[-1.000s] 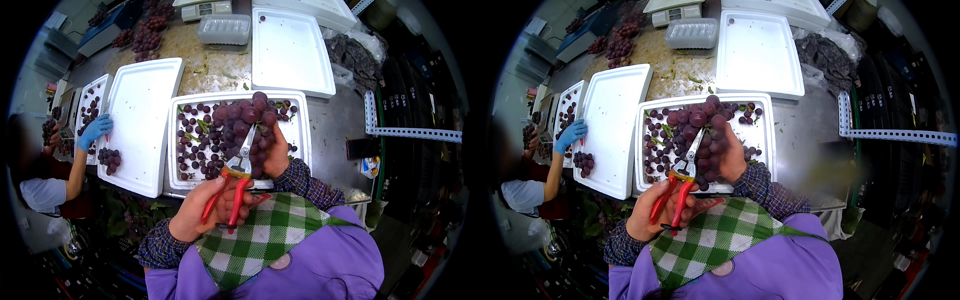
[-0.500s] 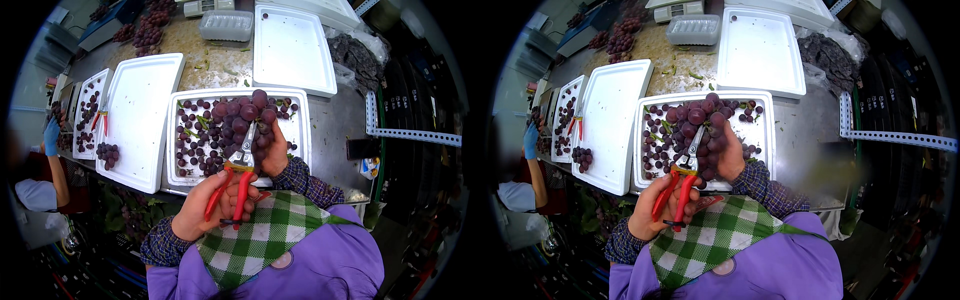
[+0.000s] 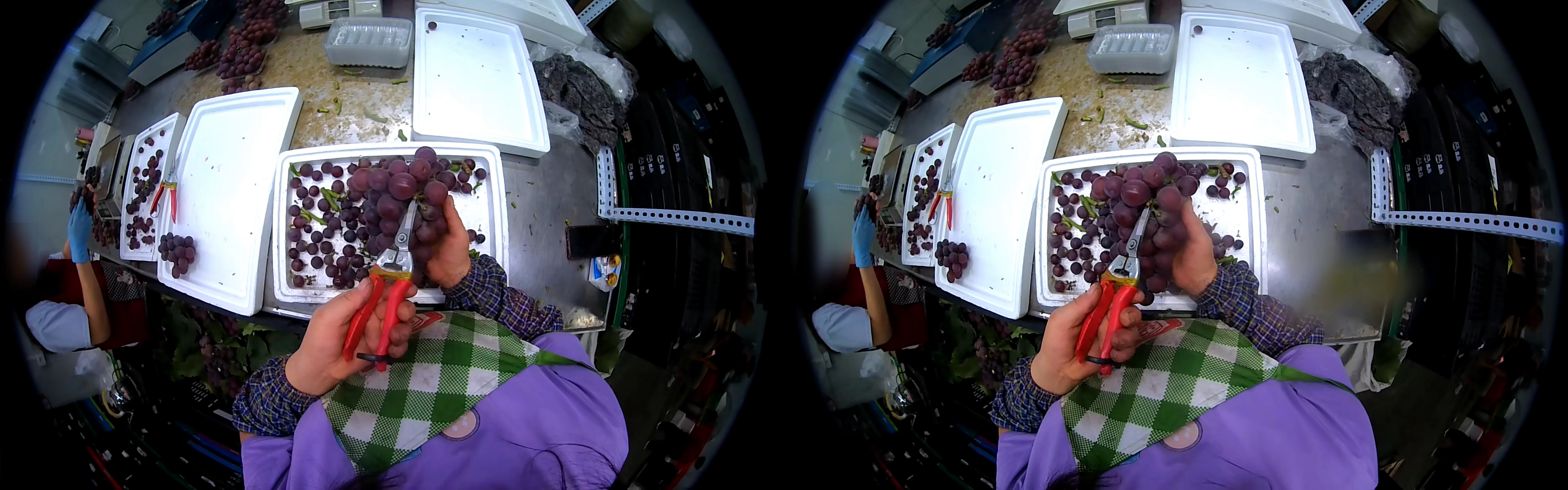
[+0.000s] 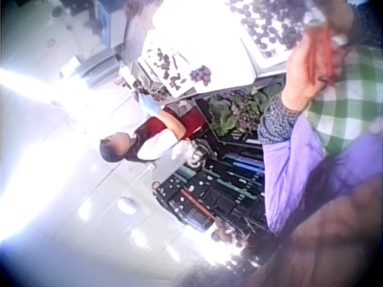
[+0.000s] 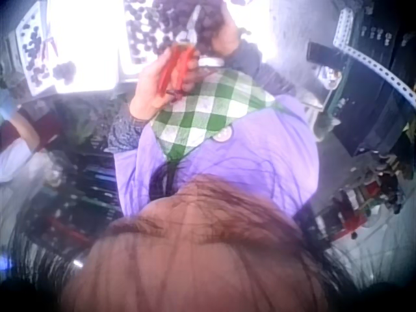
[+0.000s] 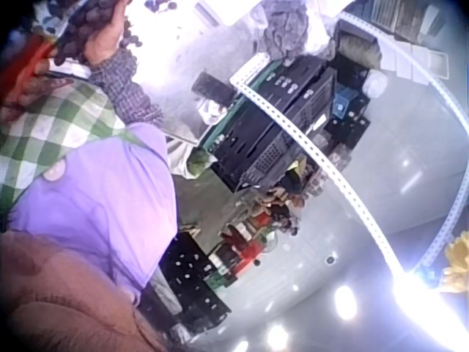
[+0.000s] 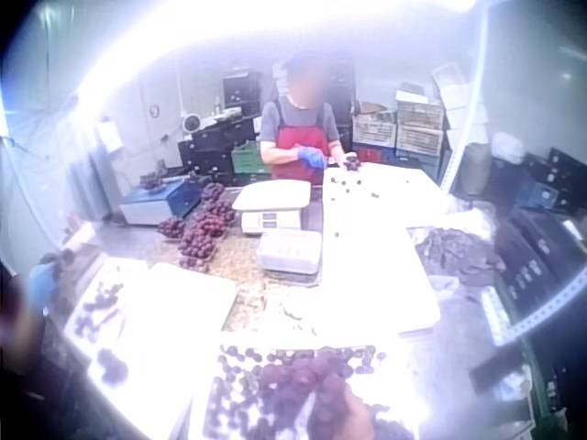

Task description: The person picks up bunches of grapes and uses shears to trim individual grapes or small stems from the bunch, placing the trimmed fruit and the cleaned bunch onto white trays.

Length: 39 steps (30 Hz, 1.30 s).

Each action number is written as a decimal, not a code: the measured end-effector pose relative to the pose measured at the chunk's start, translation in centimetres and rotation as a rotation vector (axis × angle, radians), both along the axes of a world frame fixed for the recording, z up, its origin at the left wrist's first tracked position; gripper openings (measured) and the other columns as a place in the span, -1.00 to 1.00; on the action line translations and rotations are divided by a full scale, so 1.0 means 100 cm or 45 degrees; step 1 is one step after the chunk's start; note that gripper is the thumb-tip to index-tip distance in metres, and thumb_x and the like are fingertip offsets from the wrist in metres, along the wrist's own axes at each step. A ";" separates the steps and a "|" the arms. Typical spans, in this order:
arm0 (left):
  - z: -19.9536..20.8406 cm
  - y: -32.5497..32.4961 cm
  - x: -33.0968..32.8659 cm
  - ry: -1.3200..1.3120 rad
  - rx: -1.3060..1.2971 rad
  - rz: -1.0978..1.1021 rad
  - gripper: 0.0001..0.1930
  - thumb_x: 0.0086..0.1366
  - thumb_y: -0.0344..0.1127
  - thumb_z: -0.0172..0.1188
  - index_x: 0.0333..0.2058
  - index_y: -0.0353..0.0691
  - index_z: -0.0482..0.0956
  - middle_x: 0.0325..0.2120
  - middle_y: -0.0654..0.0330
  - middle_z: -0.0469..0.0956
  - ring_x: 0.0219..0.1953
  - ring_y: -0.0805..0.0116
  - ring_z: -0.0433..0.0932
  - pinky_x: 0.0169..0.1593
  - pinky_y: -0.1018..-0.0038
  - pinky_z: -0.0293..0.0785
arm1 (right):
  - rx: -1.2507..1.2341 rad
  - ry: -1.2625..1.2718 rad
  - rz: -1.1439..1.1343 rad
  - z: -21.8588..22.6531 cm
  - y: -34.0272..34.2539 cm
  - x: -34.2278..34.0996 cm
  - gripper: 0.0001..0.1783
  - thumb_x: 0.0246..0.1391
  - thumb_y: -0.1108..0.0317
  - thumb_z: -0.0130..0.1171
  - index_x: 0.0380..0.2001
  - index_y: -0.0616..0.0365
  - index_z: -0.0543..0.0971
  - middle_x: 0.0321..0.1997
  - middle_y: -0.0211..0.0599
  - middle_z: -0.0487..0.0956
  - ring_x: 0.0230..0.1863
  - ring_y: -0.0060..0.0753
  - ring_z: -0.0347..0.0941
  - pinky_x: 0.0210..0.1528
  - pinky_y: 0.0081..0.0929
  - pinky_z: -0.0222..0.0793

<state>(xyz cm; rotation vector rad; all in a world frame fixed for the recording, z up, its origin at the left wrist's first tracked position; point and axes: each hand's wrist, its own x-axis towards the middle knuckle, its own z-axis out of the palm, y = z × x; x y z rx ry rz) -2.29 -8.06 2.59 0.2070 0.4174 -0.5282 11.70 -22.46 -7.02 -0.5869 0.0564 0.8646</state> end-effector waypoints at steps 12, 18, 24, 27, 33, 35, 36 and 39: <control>0.006 0.000 0.002 -0.025 0.439 -0.019 -0.53 0.53 -0.01 -0.16 0.08 -0.33 0.41 -0.31 0.19 0.55 -0.40 0.38 0.50 -0.31 0.42 0.44 | 0.069 0.013 0.015 -0.016 0.002 0.000 -0.17 0.31 -0.37 -0.32 0.34 0.07 0.22 0.06 -0.10 0.54 -0.03 -0.18 0.54 -0.03 -0.20 0.49; 0.047 0.024 0.004 -0.184 1.237 -0.388 -0.59 0.53 -0.11 -0.10 0.01 -0.39 0.46 -0.31 0.12 0.59 -0.36 0.35 0.54 -0.28 0.39 0.47 | -0.158 0.005 0.130 -0.002 -0.006 0.007 -0.22 0.31 -0.36 -0.29 0.35 -0.05 0.22 0.06 -0.13 0.55 -0.04 -0.15 0.53 -0.06 -0.14 0.47; 0.089 0.061 0.005 -0.352 1.821 -0.876 -0.62 0.54 -0.15 -0.08 -0.02 -0.42 0.48 -0.32 0.16 0.62 -0.32 0.47 0.59 -0.20 0.49 0.52 | -0.103 0.097 0.340 -0.002 -0.015 0.024 -0.27 0.32 -0.31 -0.23 0.37 -0.13 0.21 0.13 -0.11 0.54 0.11 -0.12 0.51 0.04 -0.11 0.46; 0.097 0.063 0.007 -0.302 1.782 -0.940 -0.61 0.54 -0.14 -0.09 -0.03 -0.43 0.48 -0.31 0.17 0.62 -0.34 0.47 0.59 -0.21 0.50 0.52 | -0.095 0.117 0.401 0.003 -0.013 0.025 -0.30 0.33 -0.28 -0.22 0.35 -0.12 0.23 0.13 -0.09 0.54 0.10 -0.08 0.52 0.07 -0.10 0.46; 0.083 0.060 0.010 -0.214 1.627 -0.920 -0.64 0.53 -0.16 -0.06 -0.16 -0.41 0.52 -0.44 0.21 0.55 -0.40 0.48 0.47 -0.27 0.46 0.43 | 0.099 0.116 0.571 -0.003 -0.023 0.028 -0.40 0.41 -0.04 -0.19 0.31 0.13 0.29 0.10 -0.08 0.55 0.19 -0.05 0.49 0.27 -0.04 0.41; 0.080 0.059 0.006 -0.142 1.542 -0.818 -0.64 0.52 -0.17 -0.04 -0.23 -0.39 0.55 -0.51 0.24 0.52 -0.44 0.51 0.42 -0.31 0.46 0.39 | 0.074 0.109 0.577 -0.003 -0.022 0.027 -0.41 0.41 -0.04 -0.18 0.28 0.15 0.32 -0.03 -0.10 0.61 0.13 -0.03 0.54 0.23 -0.06 0.46; 0.079 0.058 0.006 -0.107 1.477 -0.786 -0.64 0.52 -0.17 -0.04 -0.21 -0.39 0.55 -0.50 0.26 0.52 -0.44 0.52 0.42 -0.31 0.48 0.39 | 0.026 0.150 0.553 0.001 -0.020 0.026 -0.42 0.41 -0.05 -0.18 0.27 0.15 0.34 -0.10 -0.11 0.63 0.10 -0.03 0.56 0.21 -0.06 0.48; 0.078 0.059 0.008 -0.014 1.367 -0.764 -0.64 0.53 -0.16 -0.06 -0.17 -0.38 0.56 -0.48 0.28 0.52 -0.43 0.56 0.43 -0.31 0.52 0.39 | 0.080 0.163 0.580 -0.003 -0.022 0.027 -0.41 0.41 -0.05 -0.19 0.27 0.15 0.32 -0.04 -0.09 0.61 0.13 -0.01 0.54 0.22 -0.06 0.47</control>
